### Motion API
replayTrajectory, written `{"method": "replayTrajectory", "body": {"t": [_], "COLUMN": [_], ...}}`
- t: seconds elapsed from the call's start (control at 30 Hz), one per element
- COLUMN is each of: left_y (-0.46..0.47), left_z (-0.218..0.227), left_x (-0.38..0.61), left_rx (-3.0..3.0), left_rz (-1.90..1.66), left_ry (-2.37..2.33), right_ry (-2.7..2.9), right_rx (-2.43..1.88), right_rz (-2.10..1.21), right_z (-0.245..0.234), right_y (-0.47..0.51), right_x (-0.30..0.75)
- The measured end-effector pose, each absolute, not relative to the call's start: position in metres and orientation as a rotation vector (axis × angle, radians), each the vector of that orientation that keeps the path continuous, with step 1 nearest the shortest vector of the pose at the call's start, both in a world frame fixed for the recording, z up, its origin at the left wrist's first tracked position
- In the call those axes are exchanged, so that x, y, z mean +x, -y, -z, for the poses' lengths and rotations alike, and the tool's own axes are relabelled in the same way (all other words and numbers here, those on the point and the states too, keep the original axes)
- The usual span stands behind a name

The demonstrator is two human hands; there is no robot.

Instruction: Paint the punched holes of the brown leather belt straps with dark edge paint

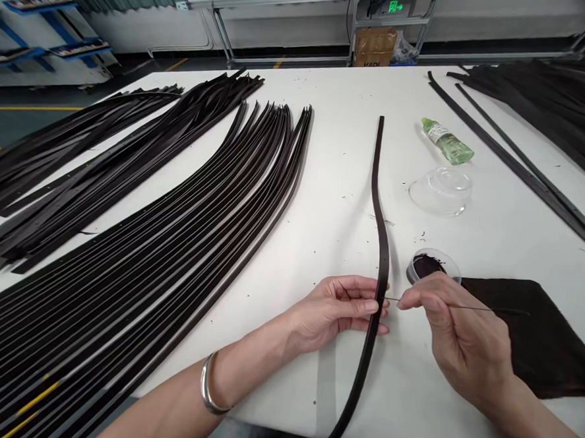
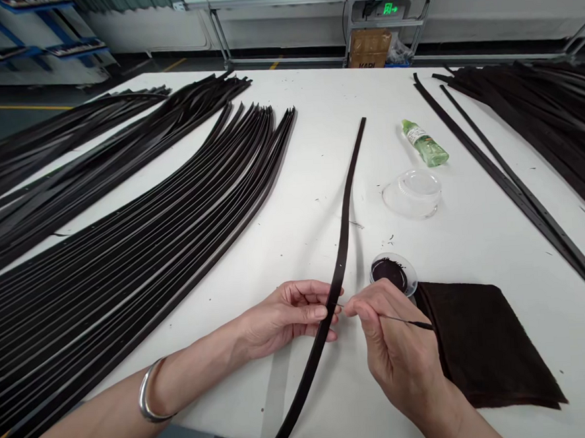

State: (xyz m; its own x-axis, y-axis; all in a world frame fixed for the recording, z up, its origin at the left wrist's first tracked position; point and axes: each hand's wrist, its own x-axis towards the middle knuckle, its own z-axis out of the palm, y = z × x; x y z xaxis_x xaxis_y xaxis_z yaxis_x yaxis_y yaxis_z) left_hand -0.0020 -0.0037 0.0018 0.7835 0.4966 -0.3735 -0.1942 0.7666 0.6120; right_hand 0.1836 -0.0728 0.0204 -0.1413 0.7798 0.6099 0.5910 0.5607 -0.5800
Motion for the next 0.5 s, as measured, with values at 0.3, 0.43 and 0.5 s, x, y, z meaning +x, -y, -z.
{"method": "replayTrajectory", "body": {"t": [0.3, 0.43, 0.5], "left_y": [0.0048, 0.0051, 0.0050], "left_z": [-0.0021, -0.0015, -0.0012], "left_x": [-0.0016, -0.0011, -0.0010], "left_rx": [0.560, 0.544, 0.541], "left_rz": [-0.412, -0.424, -0.425], "left_ry": [-0.573, -0.586, -0.579], "right_ry": [1.845, 1.842, 1.840], "right_rx": [-1.123, -1.101, -1.121], "right_rz": [-0.249, -0.233, -0.242], "right_z": [-0.0217, -0.0222, -0.0218], "right_y": [0.0719, 0.0721, 0.0727], "right_x": [0.1811, 0.1807, 0.1810]}}
